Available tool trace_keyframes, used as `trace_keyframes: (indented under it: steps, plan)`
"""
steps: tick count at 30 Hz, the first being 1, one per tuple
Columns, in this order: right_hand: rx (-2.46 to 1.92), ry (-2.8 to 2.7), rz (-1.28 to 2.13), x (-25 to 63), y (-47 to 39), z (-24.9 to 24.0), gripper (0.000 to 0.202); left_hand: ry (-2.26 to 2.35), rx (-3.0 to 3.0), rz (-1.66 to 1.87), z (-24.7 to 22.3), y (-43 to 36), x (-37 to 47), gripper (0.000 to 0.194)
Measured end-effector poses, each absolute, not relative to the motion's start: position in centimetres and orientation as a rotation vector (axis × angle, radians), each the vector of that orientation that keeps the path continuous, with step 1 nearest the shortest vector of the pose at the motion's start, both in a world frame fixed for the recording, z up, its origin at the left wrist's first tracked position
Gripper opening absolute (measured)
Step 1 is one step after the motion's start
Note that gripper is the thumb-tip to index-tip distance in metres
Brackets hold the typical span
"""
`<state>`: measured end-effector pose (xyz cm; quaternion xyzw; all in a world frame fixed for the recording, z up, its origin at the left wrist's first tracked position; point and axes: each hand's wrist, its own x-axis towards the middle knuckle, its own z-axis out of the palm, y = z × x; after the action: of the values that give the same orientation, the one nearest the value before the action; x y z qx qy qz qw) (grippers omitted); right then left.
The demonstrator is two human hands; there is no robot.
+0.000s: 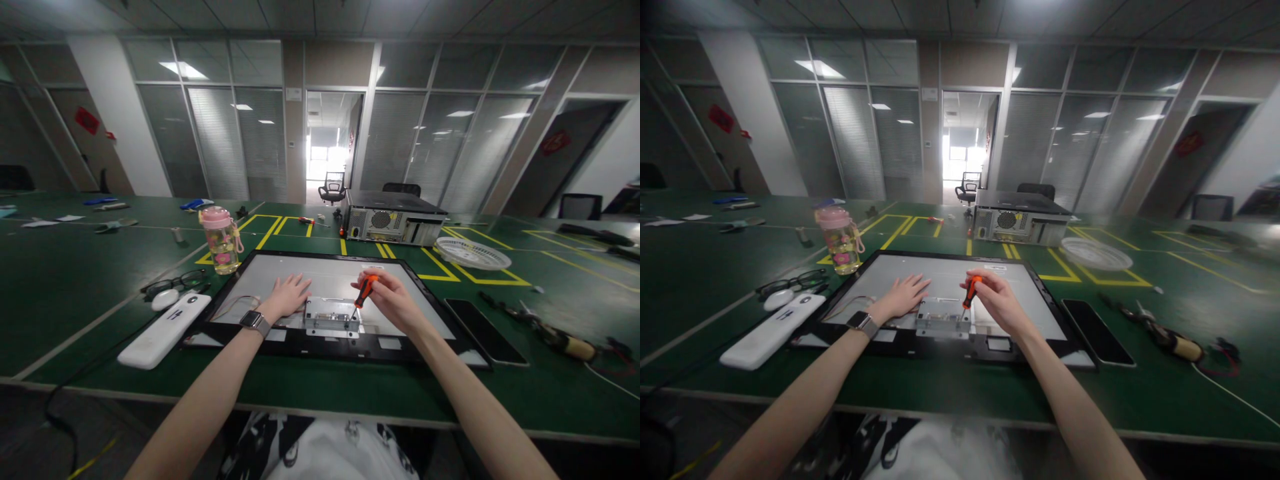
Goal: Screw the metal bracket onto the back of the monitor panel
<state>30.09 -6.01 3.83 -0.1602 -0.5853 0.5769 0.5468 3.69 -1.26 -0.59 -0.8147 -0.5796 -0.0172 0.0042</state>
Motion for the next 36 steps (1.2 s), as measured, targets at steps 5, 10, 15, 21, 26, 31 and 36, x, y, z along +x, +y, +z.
trace_keyframes:
  steps: [5,10,15,21,26,31,36]
  plan:
    - [-0.385,-1.361,1.392,29.80,-6.14,4.18,0.031,-1.811,-2.550,-0.058,-0.60,-1.20,3.65,0.049]
    - [-0.407,-1.400,1.320,29.78,-6.14,4.04,0.024,-1.810,-2.563,-0.077,-0.74,-1.09,3.57,0.049]
    - [-0.418,-1.392,1.341,29.71,-6.18,4.05,0.033,-1.809,-2.555,-0.085,-0.95,-0.98,3.55,0.048]
    - [-0.436,-1.394,1.327,29.84,-5.75,3.62,0.032,-1.790,-2.550,-0.088,-0.90,-1.10,3.59,0.048]
    - [-0.464,-1.394,1.239,29.96,-5.58,3.54,0.029,-1.808,-2.556,-0.059,-0.57,-1.33,3.67,0.049]
    - [-0.430,-1.376,1.293,29.70,-6.18,4.15,0.031,-1.809,-2.551,-0.059,-0.51,-1.33,3.73,0.049]
    - [-0.465,-1.419,1.306,29.88,-6.34,4.21,0.034,-1.808,-2.557,-0.078,-0.52,-1.31,3.73,0.048]
